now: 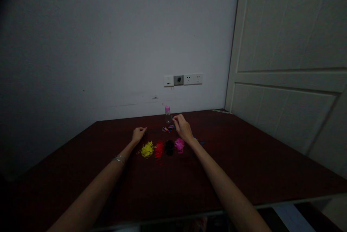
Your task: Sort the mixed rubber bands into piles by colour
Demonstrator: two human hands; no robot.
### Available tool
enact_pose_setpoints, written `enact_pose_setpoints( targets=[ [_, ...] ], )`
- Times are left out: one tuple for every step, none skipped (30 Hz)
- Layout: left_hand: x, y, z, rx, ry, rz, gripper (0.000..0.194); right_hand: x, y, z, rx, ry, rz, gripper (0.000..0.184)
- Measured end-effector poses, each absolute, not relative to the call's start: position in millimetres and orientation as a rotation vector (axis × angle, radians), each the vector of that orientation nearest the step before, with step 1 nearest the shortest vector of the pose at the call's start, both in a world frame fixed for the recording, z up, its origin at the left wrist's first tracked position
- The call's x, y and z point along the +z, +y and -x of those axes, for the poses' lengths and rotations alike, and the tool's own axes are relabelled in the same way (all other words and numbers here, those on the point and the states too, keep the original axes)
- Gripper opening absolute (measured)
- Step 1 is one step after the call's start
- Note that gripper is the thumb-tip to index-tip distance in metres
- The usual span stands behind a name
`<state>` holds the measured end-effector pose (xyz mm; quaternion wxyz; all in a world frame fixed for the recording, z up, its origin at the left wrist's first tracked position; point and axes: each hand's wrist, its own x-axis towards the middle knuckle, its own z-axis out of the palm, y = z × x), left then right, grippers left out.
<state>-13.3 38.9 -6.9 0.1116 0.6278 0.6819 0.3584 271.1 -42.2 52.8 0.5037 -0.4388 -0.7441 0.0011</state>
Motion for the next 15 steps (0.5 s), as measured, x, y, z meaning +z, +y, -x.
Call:
enact_pose_setpoints(
  targets=[
    [-7, 39, 13, 1.05, 2.004, -1.847, 0.036, 51, -42, -277, -0.005, -1.796, 1.068, 0.022],
    [-6, 38, 13, 1.048, 2.006, -1.85, 0.036, 49, -41, -284, -0.011, -1.8, 1.08, 0.022],
    [-6, 38, 13, 1.046, 2.008, -1.852, 0.036, 47, -41, -293, -0.012, -1.807, 1.099, 0.022],
    [-6, 38, 13, 1.045, 2.009, -1.852, 0.035, 44, -41, -302, -0.008, -1.822, 1.125, 0.022],
    [-5, 38, 13, 1.045, 2.009, -1.851, 0.035, 42, -41, -311, -0.001, -1.85, 1.149, 0.022],
    [-5, 38, 12, 1.046, 2.007, -1.851, 0.036, 39, -41, -321, 0.005, -1.878, 1.173, 0.021],
    [-5, 38, 12, 1.048, 2.005, -1.854, 0.036, 37, -42, -330, 0.012, -1.909, 1.192, 0.021],
    [-5, 38, 13, 1.05, 2.002, -1.86, 0.037, 34, -43, -340, 0.022, -1.947, 1.207, 0.021],
    [-5, 39, 13, 1.052, 2.0, -1.863, 0.038, 32, -44, -348, 0.028, -1.978, 1.228, 0.021],
    [-5, 39, 13, 1.053, 1.999, -1.864, 0.038, 30, -45, -356, 0.033, -2.014, 1.251, 0.021],
    [-5, 39, 13, 1.052, 2.002, -1.862, 0.038, 27, -47, -363, 0.034, -2.052, 1.276, 0.021],
    [-6, 40, 13, 1.047, 2.008, -1.859, 0.038, 25, -49, -370, 0.035, -2.089, 1.303, 0.021],
    [-6, 40, 13, 1.036, 2.013, -1.859, 0.038, 23, -51, -375, 0.039, -2.129, 1.328, 0.02],
    [-6, 40, 12, 1.02, 2.017, -1.863, 0.038, 21, -53, -379, 0.043, -2.166, 1.35, 0.021],
    [-6, 40, 12, 1.005, 2.023, -1.869, 0.038, 19, -55, -381, 0.051, -2.201, 1.368, 0.021]
  ],
)
